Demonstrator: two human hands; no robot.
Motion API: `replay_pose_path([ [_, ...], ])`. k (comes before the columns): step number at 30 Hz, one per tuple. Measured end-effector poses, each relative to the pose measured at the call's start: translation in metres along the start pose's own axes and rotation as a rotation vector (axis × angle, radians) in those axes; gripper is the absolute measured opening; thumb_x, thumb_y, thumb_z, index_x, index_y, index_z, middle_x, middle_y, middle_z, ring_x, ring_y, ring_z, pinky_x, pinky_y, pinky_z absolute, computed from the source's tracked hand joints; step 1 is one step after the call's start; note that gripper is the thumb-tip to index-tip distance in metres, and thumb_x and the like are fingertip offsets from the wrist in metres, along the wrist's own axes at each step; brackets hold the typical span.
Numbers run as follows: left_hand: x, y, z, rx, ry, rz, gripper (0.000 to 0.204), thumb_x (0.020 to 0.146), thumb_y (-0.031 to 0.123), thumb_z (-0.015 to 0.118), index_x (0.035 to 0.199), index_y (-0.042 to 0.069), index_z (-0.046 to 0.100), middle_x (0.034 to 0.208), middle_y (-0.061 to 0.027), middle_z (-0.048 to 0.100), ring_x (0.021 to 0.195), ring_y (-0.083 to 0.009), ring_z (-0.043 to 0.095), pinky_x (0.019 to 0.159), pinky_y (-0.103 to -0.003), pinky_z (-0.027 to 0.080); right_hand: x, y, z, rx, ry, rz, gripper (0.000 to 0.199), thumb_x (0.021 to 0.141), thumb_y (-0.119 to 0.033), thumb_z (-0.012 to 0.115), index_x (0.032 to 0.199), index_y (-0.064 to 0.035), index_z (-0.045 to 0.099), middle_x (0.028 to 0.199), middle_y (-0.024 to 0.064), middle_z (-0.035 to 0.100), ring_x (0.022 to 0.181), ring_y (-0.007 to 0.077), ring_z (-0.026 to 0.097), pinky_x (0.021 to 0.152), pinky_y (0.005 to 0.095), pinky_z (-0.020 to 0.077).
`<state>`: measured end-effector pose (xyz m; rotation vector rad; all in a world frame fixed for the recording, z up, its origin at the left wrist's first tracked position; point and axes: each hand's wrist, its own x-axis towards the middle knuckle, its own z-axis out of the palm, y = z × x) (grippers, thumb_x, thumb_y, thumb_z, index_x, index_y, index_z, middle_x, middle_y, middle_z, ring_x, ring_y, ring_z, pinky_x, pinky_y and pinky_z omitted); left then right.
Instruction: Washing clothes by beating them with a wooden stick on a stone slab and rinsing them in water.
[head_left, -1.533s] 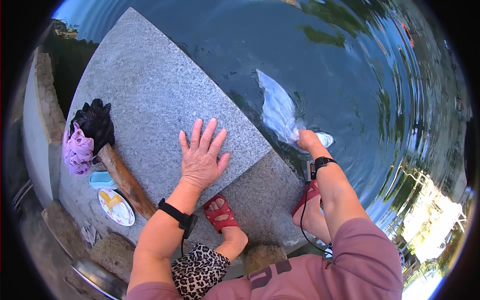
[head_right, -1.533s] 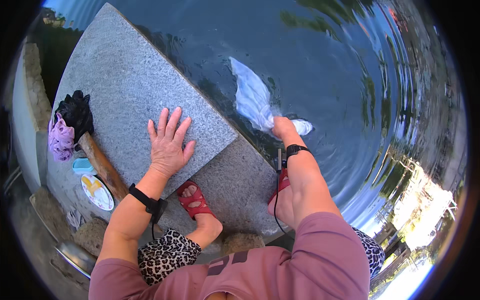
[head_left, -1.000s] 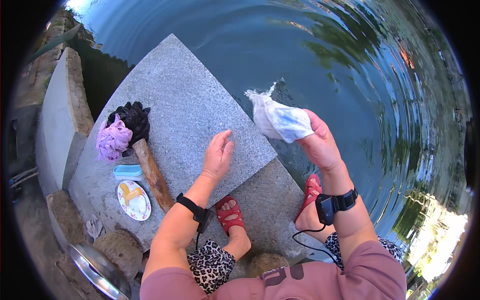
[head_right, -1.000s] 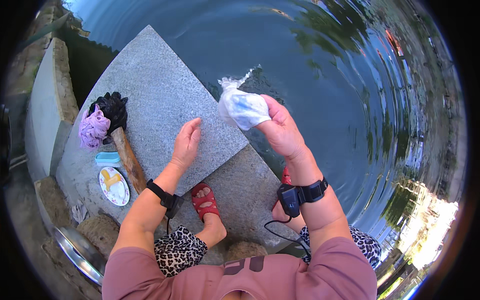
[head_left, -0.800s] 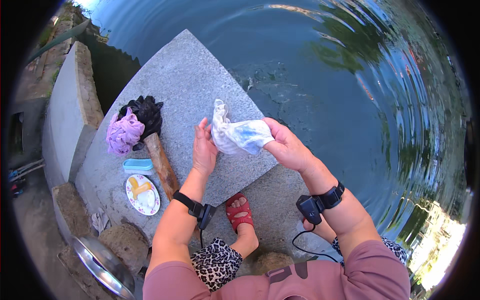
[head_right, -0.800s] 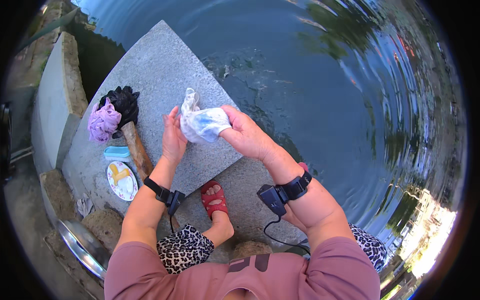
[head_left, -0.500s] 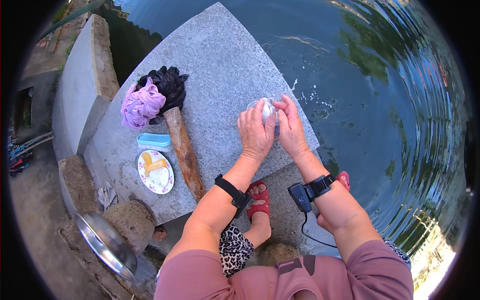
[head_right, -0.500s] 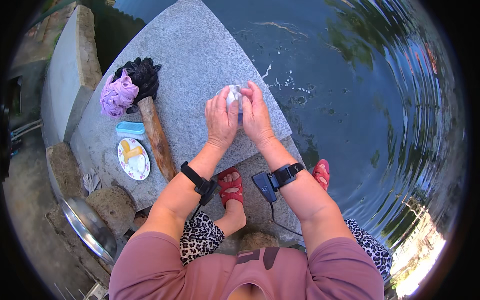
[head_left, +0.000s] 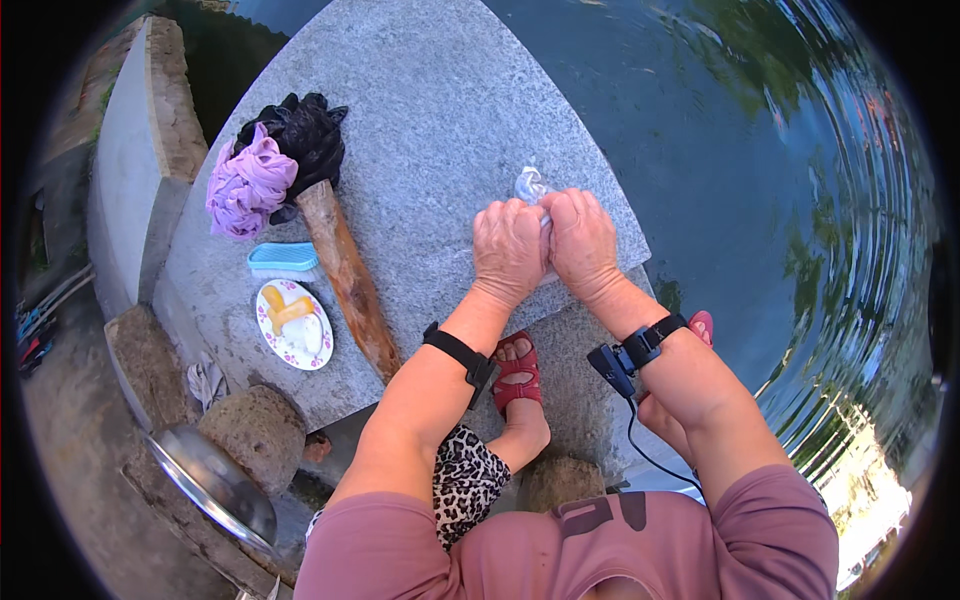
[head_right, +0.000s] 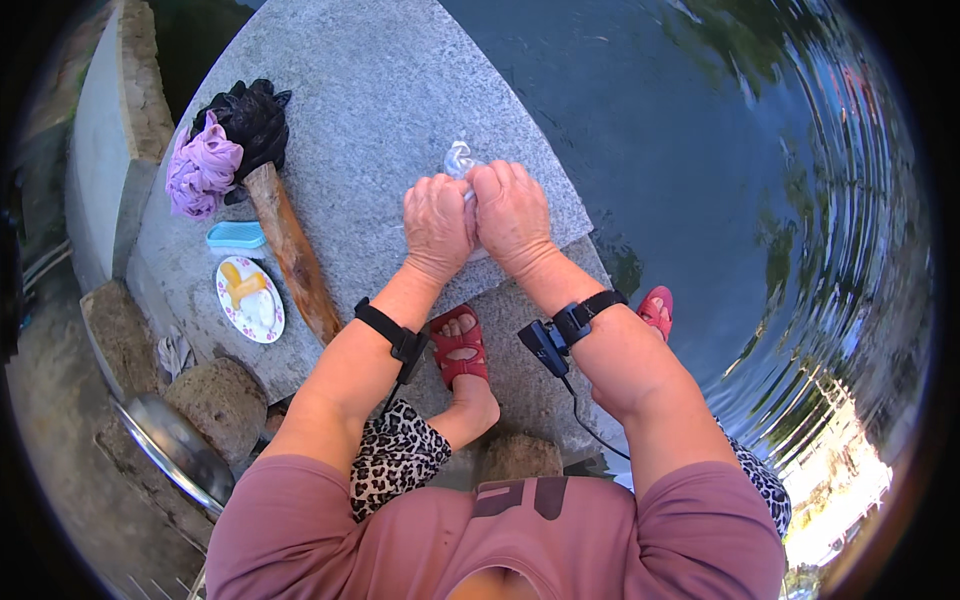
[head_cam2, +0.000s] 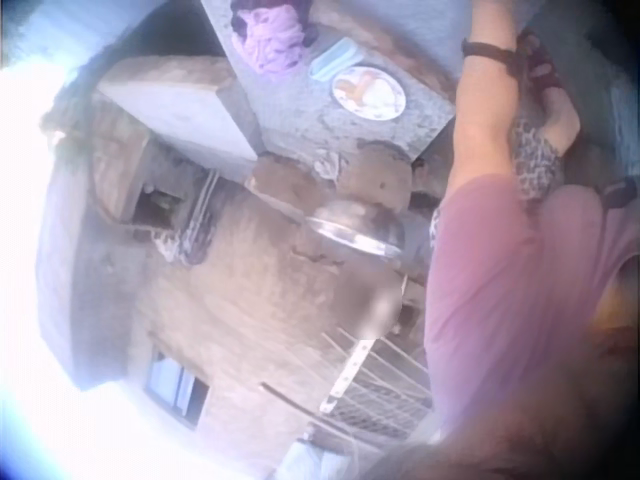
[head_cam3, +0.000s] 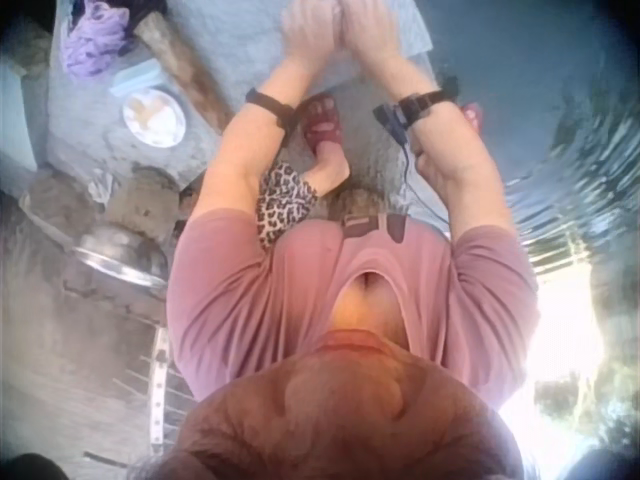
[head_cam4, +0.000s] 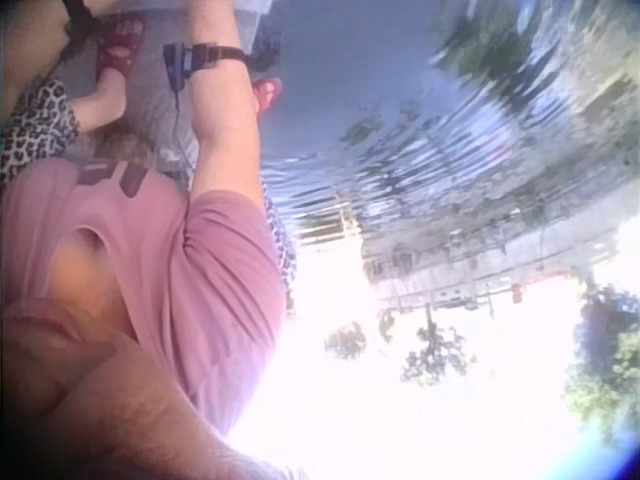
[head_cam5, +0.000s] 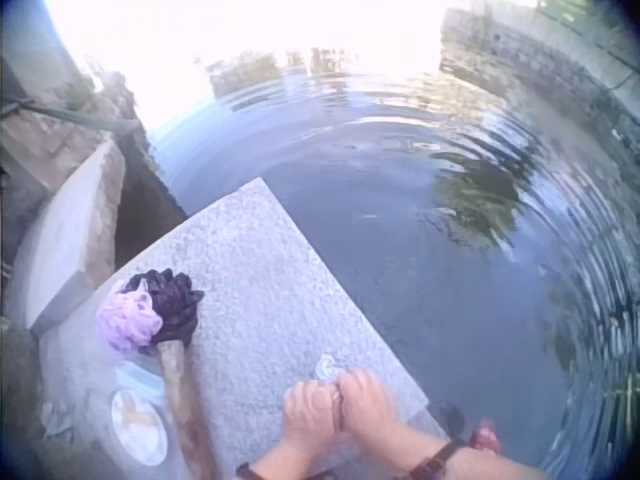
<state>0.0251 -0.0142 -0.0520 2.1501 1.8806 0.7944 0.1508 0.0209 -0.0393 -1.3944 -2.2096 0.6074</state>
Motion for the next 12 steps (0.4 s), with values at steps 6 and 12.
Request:
replay_pose_path([
  [6, 0.025, -0.014, 0.006, 0.064, 0.018, -0.032, 0.014, 0.080, 0.021, 0.058, 0.089, 0.010, 0.056, 0.078, -0.0079, 0.059, 0.072, -0.0285, 0.057, 0.066, -0.042, 0.045, 0.030, 0.001, 0.005, -0.076, -0.001, 0.031, 0.011, 0.078, -0.015, 0.058, 0.085, -0.0092, 0.051, 0.078, 0.0091, 0.060, 0.076, 0.0283, 0.060, 0.067, 0.0403, 0.0499],
  [12, 0.062, -0.015, 0.012, 0.109, 0.034, -0.078, 0.016, 0.085, 0.025, 0.056, 0.089, 0.009, 0.058, 0.071, -0.0081, 0.062, 0.068, -0.0291, 0.062, 0.062, -0.043, 0.048, 0.064, 0.000, 0.003, -0.146, -0.088, 0.153, 0.015, 0.082, -0.020, 0.055, 0.090, -0.0077, 0.051, 0.083, 0.0123, 0.064, 0.082, 0.0296, 0.063, 0.073, 0.0416, 0.0511],
])
